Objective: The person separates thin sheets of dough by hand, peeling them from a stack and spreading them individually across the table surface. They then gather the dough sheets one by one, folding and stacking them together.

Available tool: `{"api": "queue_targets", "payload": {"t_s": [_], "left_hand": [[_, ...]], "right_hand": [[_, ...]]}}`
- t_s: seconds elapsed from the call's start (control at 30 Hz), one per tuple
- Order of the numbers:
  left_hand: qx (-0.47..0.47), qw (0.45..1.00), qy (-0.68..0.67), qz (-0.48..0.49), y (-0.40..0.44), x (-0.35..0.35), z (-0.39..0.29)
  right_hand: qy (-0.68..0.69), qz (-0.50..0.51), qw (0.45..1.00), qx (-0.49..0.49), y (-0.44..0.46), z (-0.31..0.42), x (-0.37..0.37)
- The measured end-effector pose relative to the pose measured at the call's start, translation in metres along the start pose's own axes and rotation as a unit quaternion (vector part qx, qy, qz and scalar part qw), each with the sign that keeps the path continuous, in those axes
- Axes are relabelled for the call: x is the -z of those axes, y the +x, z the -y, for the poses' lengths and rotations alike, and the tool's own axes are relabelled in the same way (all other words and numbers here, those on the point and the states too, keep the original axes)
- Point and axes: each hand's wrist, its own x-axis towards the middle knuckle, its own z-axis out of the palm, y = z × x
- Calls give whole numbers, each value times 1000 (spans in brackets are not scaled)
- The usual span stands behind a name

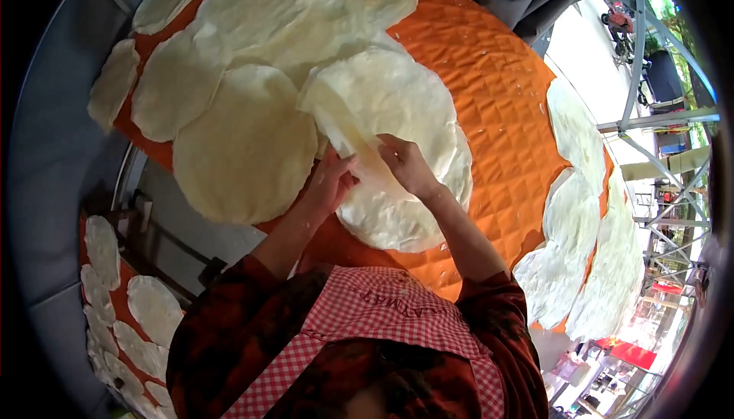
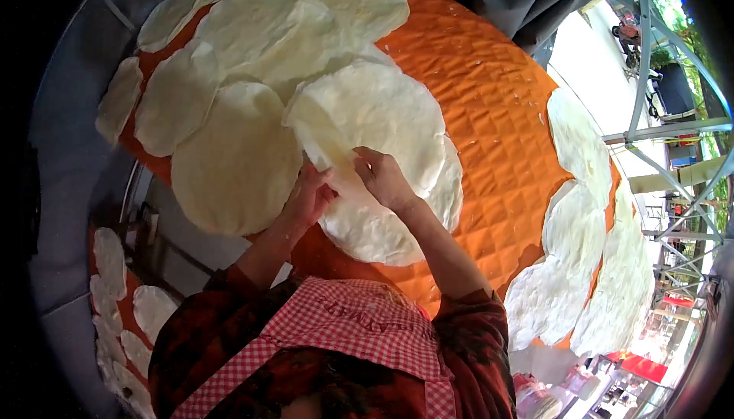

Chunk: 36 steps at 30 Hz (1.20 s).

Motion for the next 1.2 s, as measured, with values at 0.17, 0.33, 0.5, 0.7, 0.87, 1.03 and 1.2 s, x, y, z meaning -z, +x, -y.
{"api": "queue_targets", "payload": {"t_s": [0.17, 0.33, 0.5, 0.7, 0.87, 1.03, 1.2], "left_hand": [[18, 999, -25, 14, 5, -8, -5], [17, 999, -41, 19, 12, -1, 0], [24, 996, 13, -85, 9, -23, -2], [-212, 780, 589, 1, 20, 54, 41], [-298, 576, 761, 9, 0, 102, 34], [-94, 921, 337, -171, -15, 91, 25], [-247, 591, 768, -11, -36, 111, 22]], "right_hand": [[-32, -46, 998, 24, -5, -6, -8], [-120, -75, 985, 100, -14, 12, -10], [3, -41, 999, 28, -11, -10, -3], [-179, -6, 983, -39, -10, -3, 1], [96, -214, 972, -5, 29, -31, 61], [175, -333, 923, 79, -30, -119, 317], [-148, -509, 844, -79, -212, -251, 426]]}}
